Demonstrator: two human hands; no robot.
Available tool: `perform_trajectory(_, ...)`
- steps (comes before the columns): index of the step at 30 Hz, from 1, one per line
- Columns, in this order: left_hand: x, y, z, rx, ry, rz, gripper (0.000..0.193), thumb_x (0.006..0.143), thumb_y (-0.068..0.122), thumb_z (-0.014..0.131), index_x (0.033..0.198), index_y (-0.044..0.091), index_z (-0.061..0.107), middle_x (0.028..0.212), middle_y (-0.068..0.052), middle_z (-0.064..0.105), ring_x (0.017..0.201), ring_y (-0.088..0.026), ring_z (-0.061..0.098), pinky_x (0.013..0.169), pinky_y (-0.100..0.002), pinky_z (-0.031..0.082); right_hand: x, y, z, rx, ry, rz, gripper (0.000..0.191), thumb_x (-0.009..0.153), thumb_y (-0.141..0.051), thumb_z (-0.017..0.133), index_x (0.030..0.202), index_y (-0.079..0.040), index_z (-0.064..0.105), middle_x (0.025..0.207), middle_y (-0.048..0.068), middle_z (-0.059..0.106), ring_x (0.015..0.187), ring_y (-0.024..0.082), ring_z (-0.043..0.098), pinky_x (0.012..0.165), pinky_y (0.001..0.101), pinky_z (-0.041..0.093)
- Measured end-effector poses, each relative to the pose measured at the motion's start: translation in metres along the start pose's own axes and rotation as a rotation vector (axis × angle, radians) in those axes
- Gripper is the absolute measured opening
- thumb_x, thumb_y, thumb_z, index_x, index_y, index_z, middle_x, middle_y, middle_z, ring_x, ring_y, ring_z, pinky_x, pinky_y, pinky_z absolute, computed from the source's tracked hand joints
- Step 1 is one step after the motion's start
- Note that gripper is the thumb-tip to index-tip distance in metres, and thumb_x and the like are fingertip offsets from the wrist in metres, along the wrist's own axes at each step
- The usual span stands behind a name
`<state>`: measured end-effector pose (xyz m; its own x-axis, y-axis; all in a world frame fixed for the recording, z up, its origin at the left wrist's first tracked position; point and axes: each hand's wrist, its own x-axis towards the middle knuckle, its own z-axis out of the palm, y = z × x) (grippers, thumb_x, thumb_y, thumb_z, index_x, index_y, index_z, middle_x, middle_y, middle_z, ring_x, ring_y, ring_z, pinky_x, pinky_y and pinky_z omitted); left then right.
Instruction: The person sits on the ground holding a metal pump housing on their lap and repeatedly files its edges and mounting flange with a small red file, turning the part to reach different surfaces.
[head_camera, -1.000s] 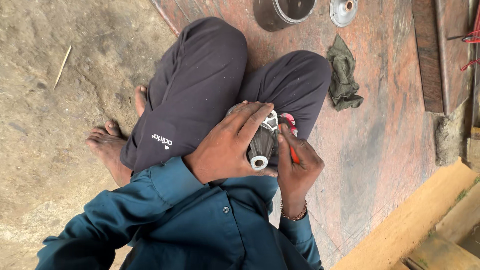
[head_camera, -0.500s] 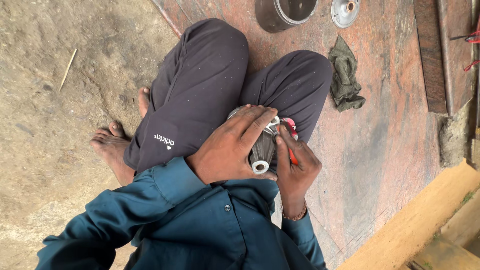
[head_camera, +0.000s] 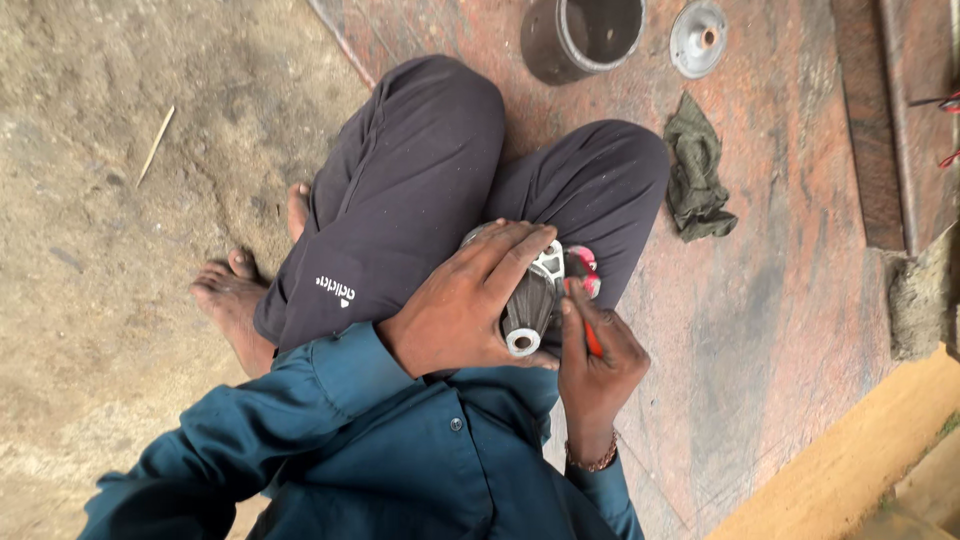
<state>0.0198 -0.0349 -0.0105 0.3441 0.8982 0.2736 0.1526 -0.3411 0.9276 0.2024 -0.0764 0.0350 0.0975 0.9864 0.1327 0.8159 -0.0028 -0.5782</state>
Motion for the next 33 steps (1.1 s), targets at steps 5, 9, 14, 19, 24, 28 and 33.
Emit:
perform_trajectory(5,-0.005,-0.002,0.002,0.027,-0.009,0.029,0.118,0.073,0.059,0.090,0.156,-0.002,0.033,0.150,-0.026,0.049,0.142,-0.045,0.050,0.128,-0.056,0.037,0.002,0.005,0.006,0.026,0.007,0.025,0.024,0.097,0.001,0.075,0.121,-0.004,0.077,0.089,0.011,0.076,0.073,0.010,0.065,0.066,0.0267,0.051)
perform_trajectory(9,-0.004,-0.002,0.003,0.058,-0.014,0.037,0.117,0.072,0.058,0.090,0.155,-0.002,0.034,0.150,-0.026,0.050,0.142,-0.045,0.049,0.126,-0.056,0.036,0.001,0.004,0.005,-0.034,-0.004,-0.013,0.025,0.096,0.000,0.075,0.120,-0.003,0.078,0.091,0.012,0.078,0.071,0.010,0.065,0.066,0.0273,0.052)
perform_trajectory(14,-0.004,0.000,0.002,0.075,-0.012,0.015,0.116,0.073,0.059,0.089,0.156,-0.002,0.035,0.151,-0.025,0.051,0.144,-0.044,0.050,0.127,-0.055,0.037,0.000,0.005,0.006,0.025,0.013,-0.011,0.024,0.098,0.000,0.074,0.122,-0.003,0.077,0.092,0.012,0.077,0.076,0.011,0.068,0.068,0.0267,0.052)
perform_trajectory(19,-0.005,-0.001,0.001,0.033,-0.018,0.029,0.125,0.066,0.067,0.087,0.155,-0.003,0.035,0.150,-0.026,0.049,0.143,-0.045,0.049,0.127,-0.055,0.036,0.005,0.006,0.009,0.015,0.020,0.012,0.024,0.097,-0.001,0.076,0.121,-0.003,0.077,0.089,0.011,0.076,0.073,0.011,0.067,0.069,0.0270,0.053)
perform_trajectory(24,-0.003,0.000,-0.001,0.027,-0.020,0.028,0.127,0.064,0.067,0.087,0.155,-0.003,0.035,0.151,-0.027,0.051,0.143,-0.046,0.050,0.127,-0.055,0.035,0.006,-0.003,0.007,0.030,0.015,-0.009,0.026,0.098,-0.001,0.074,0.124,-0.004,0.075,0.099,0.013,0.078,0.089,0.012,0.074,0.076,0.0271,0.057)
perform_trajectory(28,-0.005,0.002,-0.003,-0.002,-0.049,0.009,0.124,0.066,0.064,0.088,0.156,-0.002,0.035,0.151,-0.026,0.051,0.144,-0.046,0.050,0.128,-0.054,0.036,0.008,0.001,0.012,-0.003,0.006,-0.045,0.024,0.100,0.000,0.074,0.123,-0.002,0.076,0.103,0.014,0.078,0.092,0.015,0.073,0.083,0.0290,0.057)
perform_trajectory(33,-0.002,-0.001,-0.001,0.042,-0.011,-0.005,0.126,0.064,0.065,0.090,0.155,-0.002,0.035,0.148,-0.027,0.052,0.142,-0.046,0.051,0.126,-0.055,0.036,-0.011,0.017,0.002,0.054,0.023,-0.003,0.022,0.100,-0.002,0.072,0.121,0.000,0.075,0.108,0.012,0.079,0.097,0.014,0.076,0.087,0.0283,0.058)
